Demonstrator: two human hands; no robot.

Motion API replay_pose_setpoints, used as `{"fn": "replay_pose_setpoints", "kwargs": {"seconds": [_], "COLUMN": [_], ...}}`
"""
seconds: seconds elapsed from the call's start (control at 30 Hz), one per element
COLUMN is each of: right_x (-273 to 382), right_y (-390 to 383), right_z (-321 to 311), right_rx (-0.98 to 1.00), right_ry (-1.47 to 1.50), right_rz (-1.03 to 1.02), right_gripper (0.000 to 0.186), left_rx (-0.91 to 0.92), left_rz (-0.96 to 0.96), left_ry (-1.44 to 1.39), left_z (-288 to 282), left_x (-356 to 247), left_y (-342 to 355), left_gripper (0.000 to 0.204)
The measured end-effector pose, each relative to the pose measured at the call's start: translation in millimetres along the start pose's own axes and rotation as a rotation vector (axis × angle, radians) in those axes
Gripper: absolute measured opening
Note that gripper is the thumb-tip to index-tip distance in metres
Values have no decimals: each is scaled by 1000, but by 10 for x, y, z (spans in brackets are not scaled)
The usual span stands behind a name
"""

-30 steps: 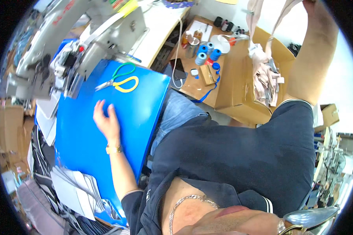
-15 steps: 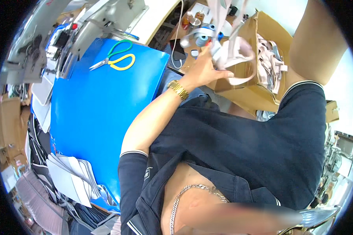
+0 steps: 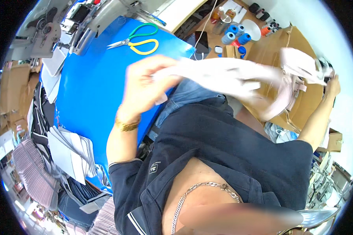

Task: Sewing a white fabric lining or trim onto a grey fabric case using an industrial sewing machine.

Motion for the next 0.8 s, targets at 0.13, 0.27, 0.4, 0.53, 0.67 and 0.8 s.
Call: {"fn": "replay_pose_setpoints", "kwargs": {"seconds": [0.13,0.27,0.4,0.53,0.67,0.8], "right_x": [-842,151,2721,5357,6793,7433], "right_y": [-509,-491,-533,-2019,-4359,-5791], "right_z": [1080,1128,-278,-1989,-2985,-2864], "right_rx": [245,653,577,815,1657,2075], "right_ry": [135,-99,996,1404,1501,1306], "right_rz": [81,-128,-252,-885,-1306,-935], "right_gripper": [51,77,55,48,40,52], "left_rx": [-398,-693,-974,-1033,-911,-923], "left_rz": [103,-250,-138,-34,-4,-97], "left_ry": [203,279,124,193,170,128], "left_z": [-1009,-1737,-2049,-1838,-1191,-603], "left_x": [-47,388,300,72,127,456], "left_y": [-372,-1015,-1600,-1754,-1741,-1947], "left_gripper": [22,18,13,24,44,31]}}
Point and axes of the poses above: each hand's wrist, its own y-axis towards the middle knuckle, its own z-axis out of the palm, x = y × z, the point moved 8 cm from there along y, towards the middle knuckle, and after that the axes turned 4 degrees about y, right-handed, at the moved point
